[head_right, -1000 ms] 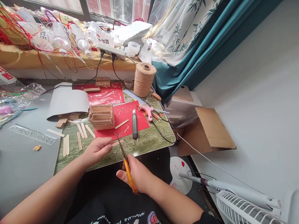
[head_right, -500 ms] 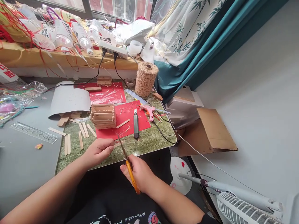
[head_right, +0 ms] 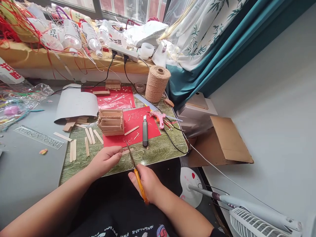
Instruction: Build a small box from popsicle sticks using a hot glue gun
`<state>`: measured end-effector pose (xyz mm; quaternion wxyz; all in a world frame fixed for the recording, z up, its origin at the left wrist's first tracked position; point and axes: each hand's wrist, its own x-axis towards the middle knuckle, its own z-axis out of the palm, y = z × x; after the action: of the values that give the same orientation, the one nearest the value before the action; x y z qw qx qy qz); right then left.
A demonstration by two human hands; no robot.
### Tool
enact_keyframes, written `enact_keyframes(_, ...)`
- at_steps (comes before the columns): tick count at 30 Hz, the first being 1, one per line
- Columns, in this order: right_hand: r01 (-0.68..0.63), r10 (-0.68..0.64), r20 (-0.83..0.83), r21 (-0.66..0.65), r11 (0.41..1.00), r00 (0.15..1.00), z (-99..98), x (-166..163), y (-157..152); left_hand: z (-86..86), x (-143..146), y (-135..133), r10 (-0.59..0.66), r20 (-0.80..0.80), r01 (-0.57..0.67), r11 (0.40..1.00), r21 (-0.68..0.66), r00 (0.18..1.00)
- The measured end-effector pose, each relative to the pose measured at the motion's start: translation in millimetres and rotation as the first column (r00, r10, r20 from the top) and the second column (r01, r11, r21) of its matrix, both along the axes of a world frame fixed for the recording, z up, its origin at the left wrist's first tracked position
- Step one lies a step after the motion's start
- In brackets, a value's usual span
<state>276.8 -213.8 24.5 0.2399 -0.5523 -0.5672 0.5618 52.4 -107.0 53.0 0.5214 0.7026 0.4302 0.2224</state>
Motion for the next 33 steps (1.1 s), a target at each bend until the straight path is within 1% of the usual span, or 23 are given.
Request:
enact_keyframes(3, -0.011, 0.004, -0.056, -0.124, 0.992, 0.998, -8.2, -1, -8, -8.6, -2, -8, 0.018, -0.027, -0.020, 0.995, -0.093, 0.999)
enact_keyframes(6, 0.001, -0.023, -0.097, -0.219, 0.976, 0.995, -22.5, -1, -15, -19.2, -5, -14, 0.009, -0.066, -0.019, 0.987, -0.160, 0.998)
enact_keyframes(9, -0.002, -0.034, -0.122, -0.283, 0.959, 0.992, -35.7, -3, -16, -25.1, -5, -14, 0.000, -0.110, -0.020, 0.982, -0.185, 0.994)
enact_keyframes(12, -0.006, -0.047, -0.147, -0.338, 0.941, 0.988, -43.0, -5, -13, -25.0, -2, -9, -0.019, -0.169, -0.012, 0.984, -0.176, 0.985)
enact_keyframes(14, -0.006, -0.046, -0.141, -0.348, 0.938, 0.989, -45.5, -6, -11, -22.9, 0, -5, -0.033, -0.215, -0.003, 0.987, -0.162, 0.976)
enact_keyframes(16, -0.007, -0.034, -0.116, -0.328, 0.945, 0.993, -47.8, -5, -12, -20.1, 1, -3, -0.048, -0.250, 0.008, 0.987, -0.160, 0.967)
enact_keyframes(19, -0.002, -0.024, -0.084, -0.300, 0.954, 0.996, -52.5, -4, -15, -15.7, 2, -2, -0.076, -0.287, 0.023, 0.983, -0.184, 0.955)
enact_keyframes(26, 0.004, -0.026, -0.074, -0.289, 0.957, 0.997, -61.2, -5, -18, -9.3, 3, 1, -0.135, -0.378, 0.043, 0.969, -0.243, 0.916)
enact_keyframes(33, 0.017, -0.032, -0.038, -0.344, 0.939, 0.999, -60.1, -7, -12, -11.6, 4, 2, -0.133, -0.394, 0.022, 0.961, -0.274, 0.909)
